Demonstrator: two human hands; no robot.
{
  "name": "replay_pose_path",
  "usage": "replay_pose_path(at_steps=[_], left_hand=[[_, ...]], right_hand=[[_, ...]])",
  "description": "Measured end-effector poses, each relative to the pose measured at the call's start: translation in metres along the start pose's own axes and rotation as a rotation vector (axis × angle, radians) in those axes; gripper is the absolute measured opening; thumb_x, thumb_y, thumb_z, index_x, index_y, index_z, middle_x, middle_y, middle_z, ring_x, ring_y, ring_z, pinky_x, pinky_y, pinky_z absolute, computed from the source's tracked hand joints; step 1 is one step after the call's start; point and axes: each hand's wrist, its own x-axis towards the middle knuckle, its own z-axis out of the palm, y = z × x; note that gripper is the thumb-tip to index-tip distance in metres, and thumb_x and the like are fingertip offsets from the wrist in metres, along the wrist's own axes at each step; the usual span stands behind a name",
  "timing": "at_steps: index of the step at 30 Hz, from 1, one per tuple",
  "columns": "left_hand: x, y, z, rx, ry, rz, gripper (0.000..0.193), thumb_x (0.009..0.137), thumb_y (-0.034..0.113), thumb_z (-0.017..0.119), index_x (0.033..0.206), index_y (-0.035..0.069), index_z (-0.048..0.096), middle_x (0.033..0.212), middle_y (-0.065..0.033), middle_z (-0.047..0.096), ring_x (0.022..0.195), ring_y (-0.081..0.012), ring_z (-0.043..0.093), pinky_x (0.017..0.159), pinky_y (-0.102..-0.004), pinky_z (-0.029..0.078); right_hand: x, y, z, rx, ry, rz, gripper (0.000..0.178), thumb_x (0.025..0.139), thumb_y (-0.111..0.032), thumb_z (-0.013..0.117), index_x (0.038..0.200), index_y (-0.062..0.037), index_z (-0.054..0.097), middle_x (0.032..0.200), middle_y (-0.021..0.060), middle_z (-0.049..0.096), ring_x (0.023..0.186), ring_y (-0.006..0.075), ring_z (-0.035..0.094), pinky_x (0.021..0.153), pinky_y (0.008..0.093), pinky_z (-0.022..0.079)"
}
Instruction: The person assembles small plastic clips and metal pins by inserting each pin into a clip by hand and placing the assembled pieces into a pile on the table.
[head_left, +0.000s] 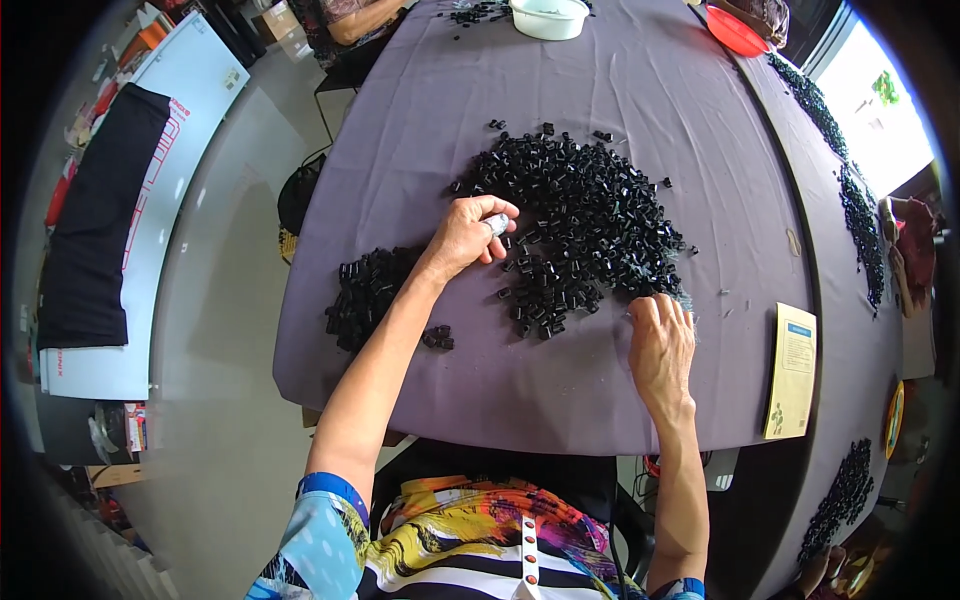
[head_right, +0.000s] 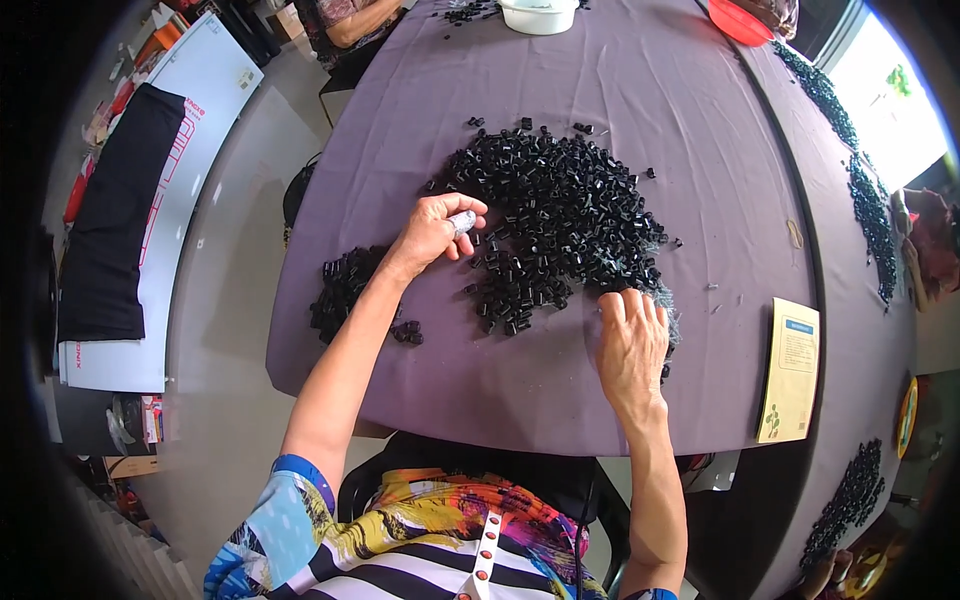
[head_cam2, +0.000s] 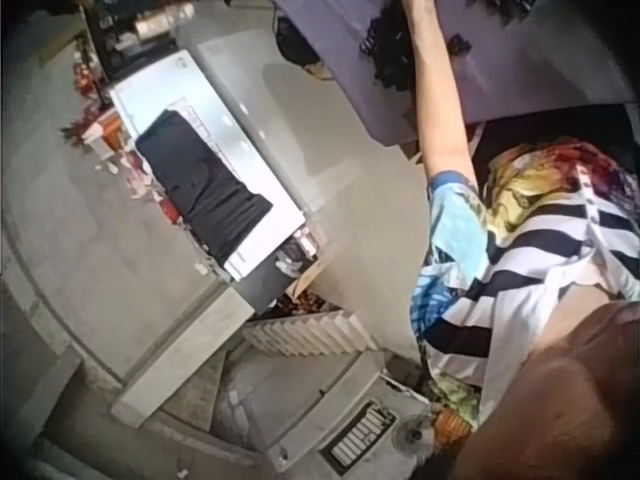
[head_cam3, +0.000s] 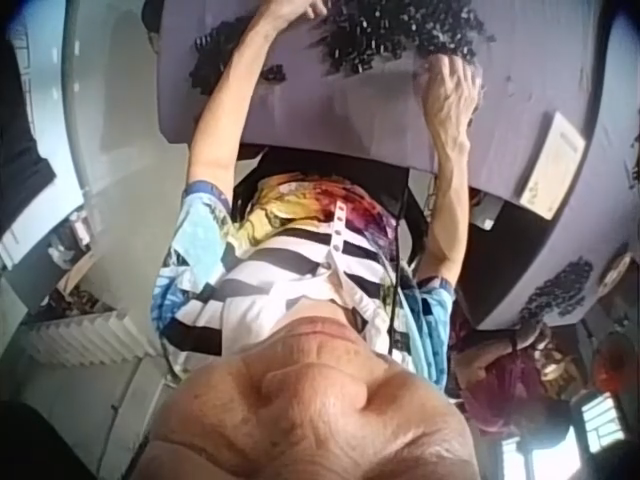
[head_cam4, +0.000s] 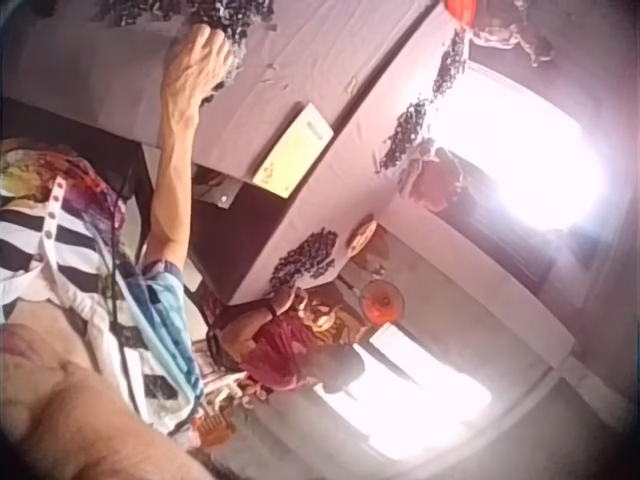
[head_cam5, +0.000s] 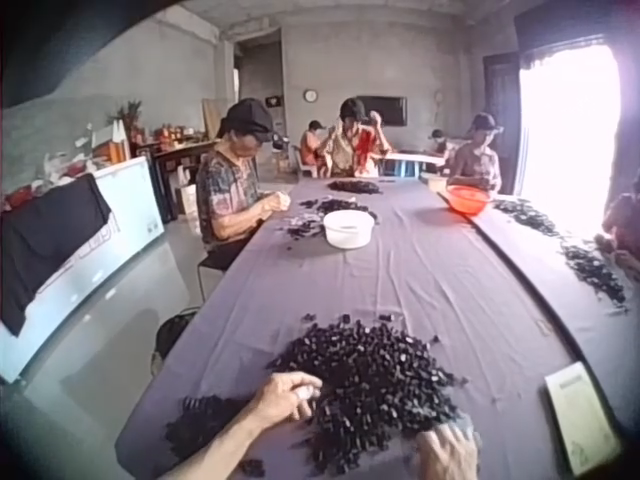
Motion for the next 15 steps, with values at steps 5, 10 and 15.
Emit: replay_pose_path(at_steps=[5, 10, 15], left_hand=[[-0.003, 0.005, 0.001, -0.132, 0.098, -0.041, 0.021, 0.087, 0.001, 0.055, 0.105, 0.002, 0.066, 0.089, -0.0076, 0.067, 0.050, -0.0085, 0.058, 0.038, -0.0194, 0.042], [0.007, -0.003, 0.018, 0.421, 0.218, 0.268, 0.008, 0.077, 0.010, 0.070, 0.084, 0.008, 0.072, 0.079, -0.0078, 0.067, 0.071, -0.0207, 0.065, 0.066, -0.0336, 0.051], [0.000, 0.015, 0.037, 0.612, 0.150, 0.182, 0.011, 0.075, 0.013, 0.074, 0.085, 0.010, 0.073, 0.079, -0.0045, 0.062, 0.074, -0.0203, 0.062, 0.070, -0.0325, 0.050]], right_hand=[[-0.006, -0.008, -0.002, 0.201, 0.097, 0.005, 0.014, 0.080, 0.003, 0.060, 0.091, -0.0041, 0.057, 0.086, 0.0121, 0.056, 0.075, 0.0312, 0.059, 0.065, 0.0411, 0.047], [-0.019, -0.028, 0.006, 0.355, 0.064, -0.002, 0.016, 0.079, 0.005, 0.058, 0.093, -0.0035, 0.058, 0.086, 0.0130, 0.057, 0.074, 0.0321, 0.060, 0.062, 0.0400, 0.049], [-0.026, -0.026, 0.015, 0.342, 0.063, -0.054, 0.018, 0.076, 0.005, 0.060, 0.092, -0.0035, 0.059, 0.085, 0.0119, 0.057, 0.074, 0.0305, 0.059, 0.065, 0.0382, 0.048]])
